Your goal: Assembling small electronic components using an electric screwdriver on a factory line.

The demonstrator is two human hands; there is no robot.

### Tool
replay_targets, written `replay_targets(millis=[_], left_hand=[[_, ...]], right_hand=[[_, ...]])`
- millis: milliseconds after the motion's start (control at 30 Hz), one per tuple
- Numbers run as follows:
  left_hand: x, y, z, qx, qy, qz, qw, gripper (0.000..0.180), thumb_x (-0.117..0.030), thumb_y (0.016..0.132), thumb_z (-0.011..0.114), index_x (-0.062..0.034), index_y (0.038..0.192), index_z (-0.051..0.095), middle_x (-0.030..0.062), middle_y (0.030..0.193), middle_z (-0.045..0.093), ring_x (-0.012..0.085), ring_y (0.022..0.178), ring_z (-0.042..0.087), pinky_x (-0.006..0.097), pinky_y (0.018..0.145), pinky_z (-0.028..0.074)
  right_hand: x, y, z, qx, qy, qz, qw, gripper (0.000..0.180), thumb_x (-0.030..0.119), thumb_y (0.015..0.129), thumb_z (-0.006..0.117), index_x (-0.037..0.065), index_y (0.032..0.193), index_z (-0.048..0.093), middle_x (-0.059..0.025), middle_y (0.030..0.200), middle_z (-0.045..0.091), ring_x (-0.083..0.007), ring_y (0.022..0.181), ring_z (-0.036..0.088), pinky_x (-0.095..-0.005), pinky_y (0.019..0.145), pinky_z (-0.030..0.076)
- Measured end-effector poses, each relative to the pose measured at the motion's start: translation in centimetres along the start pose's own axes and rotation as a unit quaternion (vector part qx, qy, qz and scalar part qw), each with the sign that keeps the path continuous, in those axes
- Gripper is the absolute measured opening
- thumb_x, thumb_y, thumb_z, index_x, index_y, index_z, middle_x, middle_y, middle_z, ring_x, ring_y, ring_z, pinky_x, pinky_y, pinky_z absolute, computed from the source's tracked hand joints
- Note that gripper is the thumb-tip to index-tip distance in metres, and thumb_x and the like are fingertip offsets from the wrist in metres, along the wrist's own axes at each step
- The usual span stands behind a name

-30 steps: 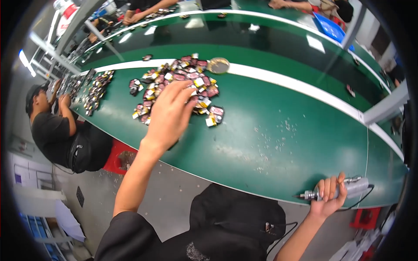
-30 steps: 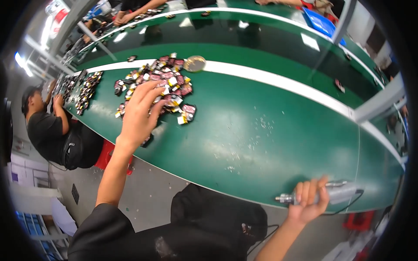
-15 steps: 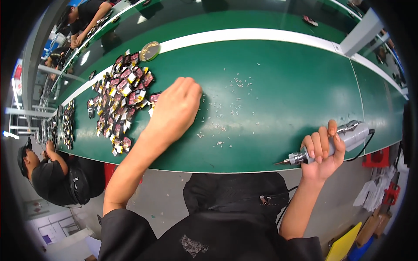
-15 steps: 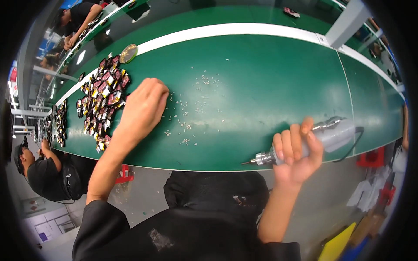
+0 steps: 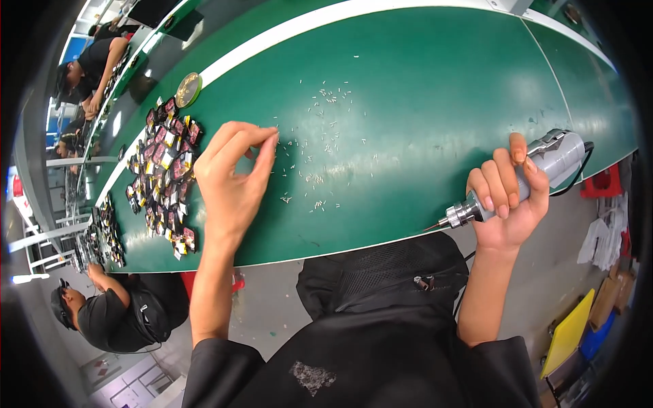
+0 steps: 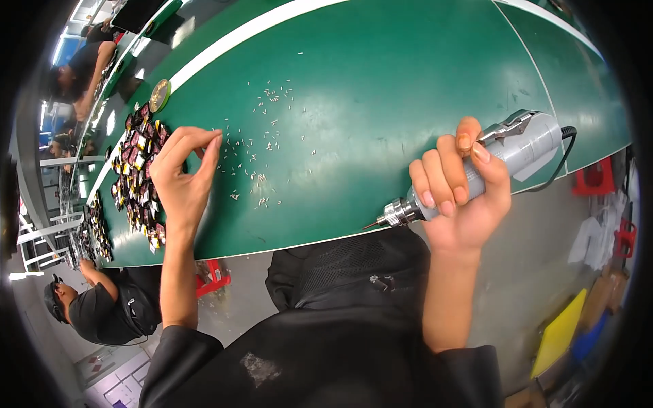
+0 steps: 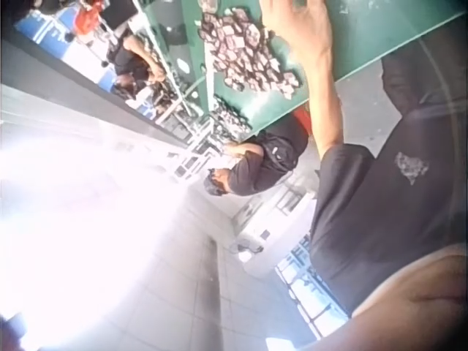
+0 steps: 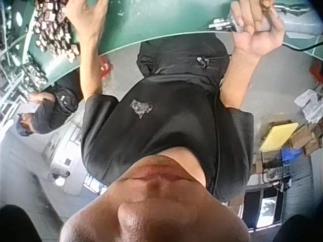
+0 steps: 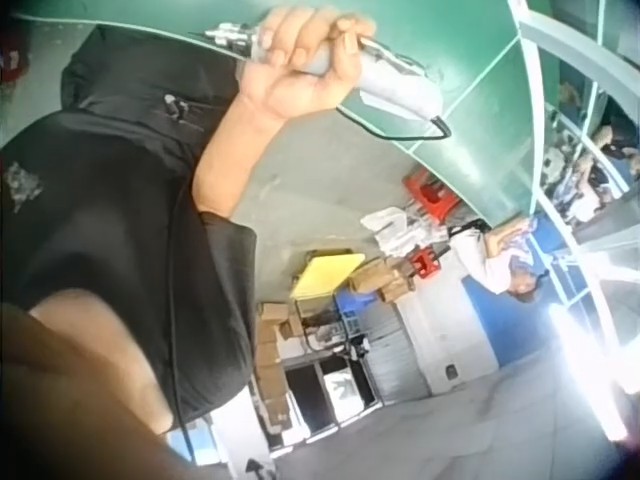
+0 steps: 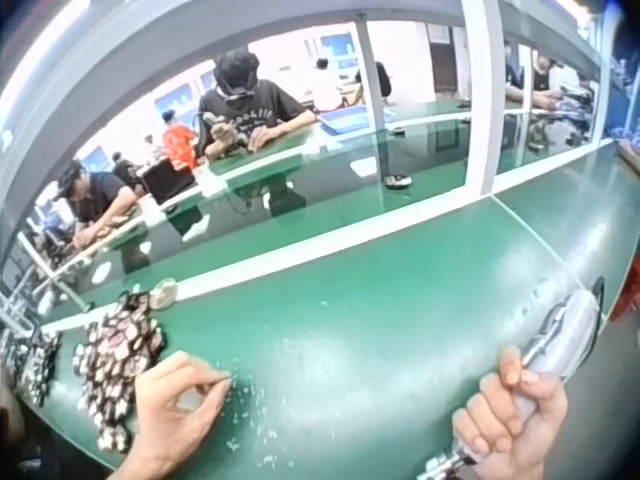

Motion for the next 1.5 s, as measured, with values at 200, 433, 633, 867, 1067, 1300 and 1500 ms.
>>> replay_targets(millis=[200, 433, 633, 867, 1067, 1300, 1500], left_hand=[[-3.5, -4.7, 3.5, 0.031, -0.47, -0.196, 0.86, 0.005, 0.007, 0.085, 0.059, 0.0052, 0.091, 0.058, 0.0117, 0.085, 0.062, 0.0132, 0.078, 0.058, 0.024, 0.07, 0.046], [-7.6, -6.4, 6.7, 0.055, -0.657, -0.209, 0.723, 0.009, -0.004, 0.093, 0.056, 0.0046, 0.091, 0.057, 0.0141, 0.085, 0.061, 0.0143, 0.073, 0.057, 0.025, 0.062, 0.046], [-7.7, -6.9, 7.3, 0.048, -0.668, -0.21, 0.713, 0.009, -0.003, 0.093, 0.055, 0.0049, 0.092, 0.058, 0.0139, 0.086, 0.06, 0.0136, 0.073, 0.057, 0.024, 0.061, 0.046], [-7.6, -7.1, 7.3, 0.054, -0.654, -0.206, 0.726, 0.008, -0.002, 0.092, 0.055, 0.0049, 0.09, 0.059, 0.0128, 0.084, 0.06, 0.0127, 0.072, 0.056, 0.024, 0.062, 0.045], [-8.0, -6.7, 6.1, 0.025, -0.477, -0.137, 0.868, 0.002, 0.007, 0.083, 0.06, 0.0053, 0.082, 0.059, 0.0121, 0.075, 0.061, 0.0151, 0.065, 0.056, 0.025, 0.058, 0.044], [-8.5, -6.1, 7.2, 0.074, -0.426, -0.1, 0.896, 0.007, 0.002, 0.088, 0.058, 0.0067, 0.082, 0.056, 0.0123, 0.072, 0.059, 0.0161, 0.063, 0.055, 0.026, 0.056, 0.043], [-9.7, -4.3, 7.5, 0.06, -0.373, -0.053, 0.924, 0.006, 0.008, 0.077, 0.063, 0.0036, 0.079, 0.059, 0.011, 0.072, 0.06, 0.0208, 0.058, 0.056, 0.029, 0.054, 0.044]], right_hand=[[0.2, -0.6, 2.4, -0.009, 0.029, -0.066, 0.997, 0.017, 0.017, 0.092, 0.042, 0.004, 0.095, 0.053, 0.0007, 0.053, 0.039, -0.0113, 0.041, 0.038, -0.029, 0.051, 0.038], [-1.0, -0.7, 6.9, -0.023, 0.049, -0.145, 0.988, 0.009, 0.013, 0.089, 0.049, 0.004, 0.091, 0.047, 0.0033, 0.052, 0.037, -0.0077, 0.041, 0.038, -0.0252, 0.049, 0.036], [-0.6, -1.1, 6.9, -0.026, 0.013, -0.159, 0.987, 0.009, 0.014, 0.089, 0.049, 0.005, 0.091, 0.047, 0.0037, 0.052, 0.036, -0.008, 0.041, 0.037, -0.0249, 0.049, 0.037], [-0.9, -1.1, 6.9, -0.023, -0.006, -0.152, 0.988, 0.009, 0.013, 0.088, 0.049, 0.005, 0.091, 0.047, 0.0034, 0.051, 0.037, -0.0086, 0.039, 0.036, -0.0253, 0.048, 0.036], [-0.7, -1.4, 7.7, 0.01, -0.088, -0.143, 0.986, 0.01, 0.013, 0.088, 0.048, 0.004, 0.091, 0.047, 0.0031, 0.05, 0.038, -0.0085, 0.039, 0.035, -0.0253, 0.048, 0.036], [-0.1, -1.4, 5.9, -0.022, -0.058, -0.152, 0.986, 0.009, 0.012, 0.088, 0.049, 0.003, 0.092, 0.047, 0.0028, 0.051, 0.038, -0.0082, 0.04, 0.036, -0.0257, 0.048, 0.036], [1.2, -0.5, 5.3, -0.008, -0.018, -0.154, 0.988, 0.009, 0.011, 0.089, 0.048, 0.003, 0.092, 0.047, 0.0021, 0.052, 0.038, -0.0085, 0.04, 0.036, -0.0261, 0.049, 0.037]])
Point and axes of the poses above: each hand's wrist, its own y-axis towards the middle knuckle, its own z-axis out of the palm, x = y × z, the point moved 7 cm from there along y, towards the middle knuckle
